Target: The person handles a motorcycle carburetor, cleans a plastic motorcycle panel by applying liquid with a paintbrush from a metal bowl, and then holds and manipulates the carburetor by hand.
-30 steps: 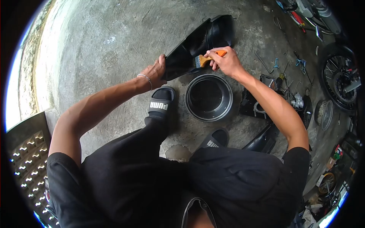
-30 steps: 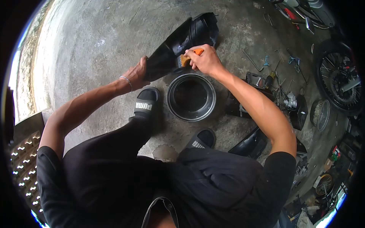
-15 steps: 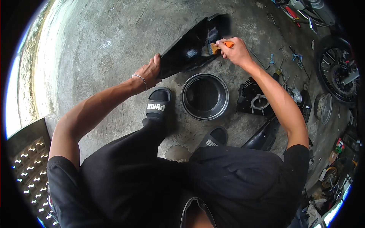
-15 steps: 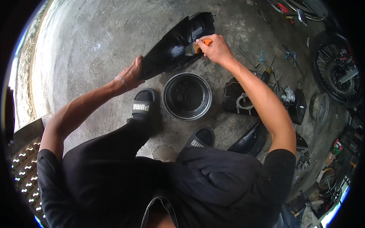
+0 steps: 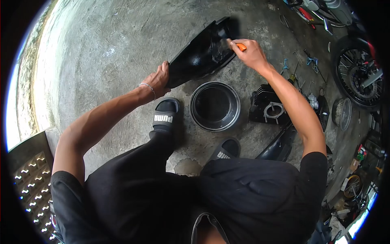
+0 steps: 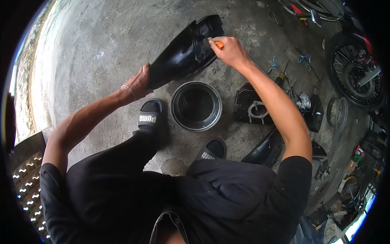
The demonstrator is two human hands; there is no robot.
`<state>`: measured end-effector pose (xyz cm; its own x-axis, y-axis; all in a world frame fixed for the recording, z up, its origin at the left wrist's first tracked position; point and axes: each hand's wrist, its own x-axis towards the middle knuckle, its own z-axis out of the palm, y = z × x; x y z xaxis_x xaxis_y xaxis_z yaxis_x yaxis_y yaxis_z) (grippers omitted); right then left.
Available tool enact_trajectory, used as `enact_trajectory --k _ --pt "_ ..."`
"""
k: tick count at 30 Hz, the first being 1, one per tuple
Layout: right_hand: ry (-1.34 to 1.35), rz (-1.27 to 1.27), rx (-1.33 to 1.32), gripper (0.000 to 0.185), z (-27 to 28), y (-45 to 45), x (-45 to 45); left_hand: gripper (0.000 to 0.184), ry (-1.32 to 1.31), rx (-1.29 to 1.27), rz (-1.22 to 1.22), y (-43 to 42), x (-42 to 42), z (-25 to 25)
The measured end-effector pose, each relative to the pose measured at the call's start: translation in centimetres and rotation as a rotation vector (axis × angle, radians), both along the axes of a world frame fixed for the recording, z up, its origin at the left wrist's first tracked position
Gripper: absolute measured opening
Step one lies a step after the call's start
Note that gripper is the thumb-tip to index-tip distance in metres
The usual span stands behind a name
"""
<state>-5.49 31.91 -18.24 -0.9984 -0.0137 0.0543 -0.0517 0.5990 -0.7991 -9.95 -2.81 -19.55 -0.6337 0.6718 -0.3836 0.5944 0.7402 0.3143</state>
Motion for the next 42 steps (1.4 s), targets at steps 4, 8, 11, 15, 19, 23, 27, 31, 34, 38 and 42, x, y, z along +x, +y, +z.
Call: enact_trajectory --k 4,8,11,15,19,23,27,31,34,38,42 --pt "0.189 -0.007 0.359 0.019 -1.5 1.1 0.5 0.082 -0.038 0.072 -0.01 -0.6 -0.3 -1.4" --pt "0.153 0.232 0.014 0.015 -2.2 -5.4 3.1 0.071 -0.065 0.259 -0.096 -1.2 -2.0 -2.8" --pt "-0.058 0.236 -0.197 0.016 -1.1 -5.2 2.0 0.074 -0.134 0.128 -0.045 -1.0 -3.0 -2.1" --pt "-0.153 0.074 -0.164 0.016 -1.9 -0.2 -1.7 0.076 -0.164 0.103 -0.078 -1.7 -4.8 -2.8" --pt "0.3 -0.142 0.285 0.014 -3.4 1.2 -2.9 0.078 -0.269 0.053 -0.063 -0.7 -5.5 -1.6" --pt "0.273 0.167 0.175 0.015 -4.0 -3.9 -1.4 0.08 -0.531 -0.173 0.087 1.7 -5.9 1.5" --pt "0.25 0.285 -0.01 0.016 -2.4 -4.4 -2.9 0.082 -0.437 -0.077 0.012 0.7 -6.4 0.0" --pt "0.241 0.11 0.045 0.018 -2.6 0.0 -5.1 0.082 -0.442 -0.053 0.001 0.3 -7.1 -1.1" --pt "0.16 -0.114 0.205 0.019 -2.6 -0.2 -4.8 0.082 -0.445 -0.065 0.017 0.7 -7.0 -0.1" --pt "0.135 0.147 -0.047 0.02 -1.3 -6.1 -0.6 0.081 -0.467 -0.146 0.049 1.6 -6.7 1.3" --pt "0.079 0.304 -0.107 0.018 -0.7 -6.0 0.8 0.079 -0.139 0.145 -0.188 -0.2 -7.2 -1.1"
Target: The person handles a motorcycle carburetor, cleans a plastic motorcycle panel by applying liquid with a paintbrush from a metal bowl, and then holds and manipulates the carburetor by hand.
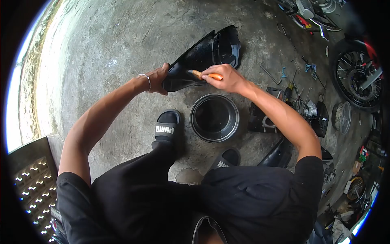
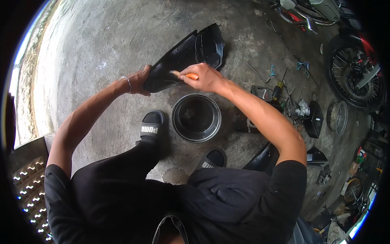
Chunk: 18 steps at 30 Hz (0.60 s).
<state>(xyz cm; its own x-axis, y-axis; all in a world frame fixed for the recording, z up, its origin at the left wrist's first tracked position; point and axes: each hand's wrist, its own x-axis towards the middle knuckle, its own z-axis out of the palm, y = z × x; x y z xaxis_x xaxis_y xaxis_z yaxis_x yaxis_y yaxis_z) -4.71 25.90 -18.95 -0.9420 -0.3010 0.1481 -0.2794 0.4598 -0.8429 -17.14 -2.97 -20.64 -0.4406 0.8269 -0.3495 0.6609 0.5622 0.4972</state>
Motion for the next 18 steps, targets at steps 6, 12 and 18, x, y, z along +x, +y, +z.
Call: enact_trajectory --k 6,12,18 --pt "0.088 -0.418 0.381 0.021 0.5 7.6 -2.3 0.077 0.078 -0.069 0.091 1.1 0.2 1.3" --pt "0.085 -0.154 0.393 0.022 -0.2 2.7 1.3 0.076 0.153 -0.093 0.07 1.4 0.4 1.4" --pt "-0.074 -0.131 0.086 0.02 1.8 2.9 1.4 0.075 0.19 -0.076 0.071 1.3 0.7 0.2"
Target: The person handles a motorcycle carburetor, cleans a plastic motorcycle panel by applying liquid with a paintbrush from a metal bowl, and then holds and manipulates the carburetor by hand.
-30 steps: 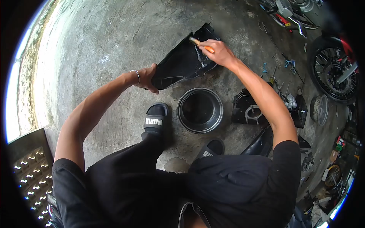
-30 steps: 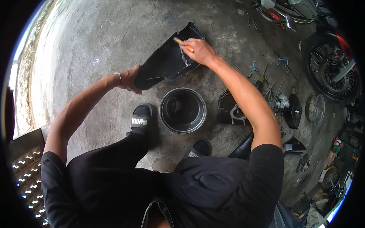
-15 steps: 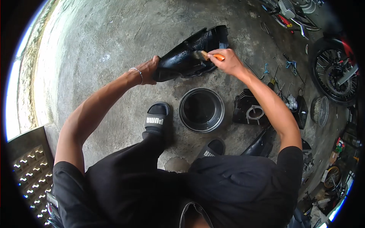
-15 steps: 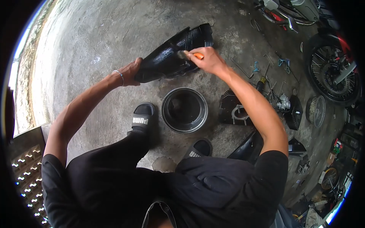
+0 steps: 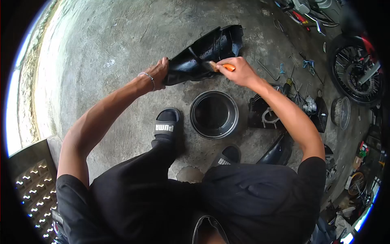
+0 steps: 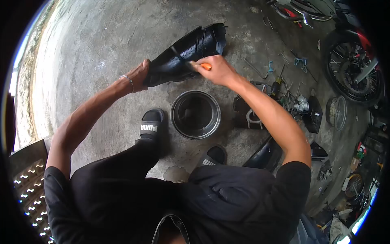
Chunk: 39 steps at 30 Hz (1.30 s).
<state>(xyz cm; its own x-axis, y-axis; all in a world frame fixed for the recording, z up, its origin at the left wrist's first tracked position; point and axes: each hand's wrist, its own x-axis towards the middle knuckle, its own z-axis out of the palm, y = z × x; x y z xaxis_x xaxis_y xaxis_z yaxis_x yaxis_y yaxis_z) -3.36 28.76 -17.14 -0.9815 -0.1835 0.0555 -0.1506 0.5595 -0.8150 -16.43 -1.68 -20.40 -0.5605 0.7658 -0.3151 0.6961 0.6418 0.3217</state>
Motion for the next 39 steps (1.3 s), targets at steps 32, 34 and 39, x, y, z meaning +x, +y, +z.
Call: enact_trajectory --k 32,34,39 --pt "-0.072 0.117 -0.068 0.014 5.8 -3.5 7.2 0.085 -0.104 0.08 -0.034 -0.7 -0.7 0.9" --pt "-0.116 0.147 -0.03 0.015 5.3 -3.9 8.6 0.081 -0.123 0.064 -0.04 -0.7 -0.8 0.8" --pt "-0.239 0.259 0.087 0.017 3.2 -4.2 10.9 0.06 -0.267 -0.008 0.063 0.3 -1.4 2.2"
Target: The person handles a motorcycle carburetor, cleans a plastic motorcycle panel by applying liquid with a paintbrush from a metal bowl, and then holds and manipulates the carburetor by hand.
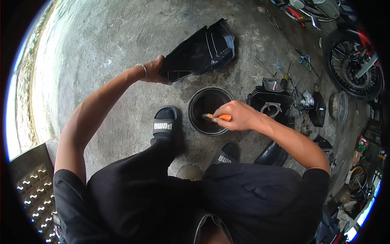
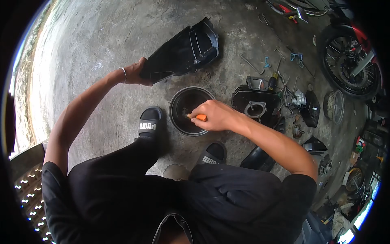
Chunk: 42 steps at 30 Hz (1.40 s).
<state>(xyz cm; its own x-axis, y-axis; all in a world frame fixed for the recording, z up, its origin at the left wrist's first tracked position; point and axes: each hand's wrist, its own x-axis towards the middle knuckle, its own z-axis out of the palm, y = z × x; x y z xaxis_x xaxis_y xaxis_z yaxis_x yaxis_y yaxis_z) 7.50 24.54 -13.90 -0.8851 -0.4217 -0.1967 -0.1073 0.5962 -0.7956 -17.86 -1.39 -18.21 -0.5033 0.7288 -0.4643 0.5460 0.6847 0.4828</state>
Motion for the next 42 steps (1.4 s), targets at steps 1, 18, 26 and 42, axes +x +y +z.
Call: enact_trajectory --k 1,18,26,42 --pt "-0.014 0.013 -0.001 0.018 -0.4 0.1 0.3 0.053 -0.111 -0.037 0.111 0.6 -0.1 0.5" --pt "-0.182 0.01 0.088 0.026 -1.6 1.2 1.1 0.046 0.626 0.006 -0.025 1.4 0.1 4.5" --pt "-0.238 0.096 0.063 0.028 -1.0 2.2 1.1 0.028 0.887 0.079 -0.128 -2.7 -0.5 8.1" --pt "-0.288 0.191 0.034 0.026 -1.6 2.2 -0.1 0.014 1.305 0.086 -0.435 -4.5 -1.2 11.7"
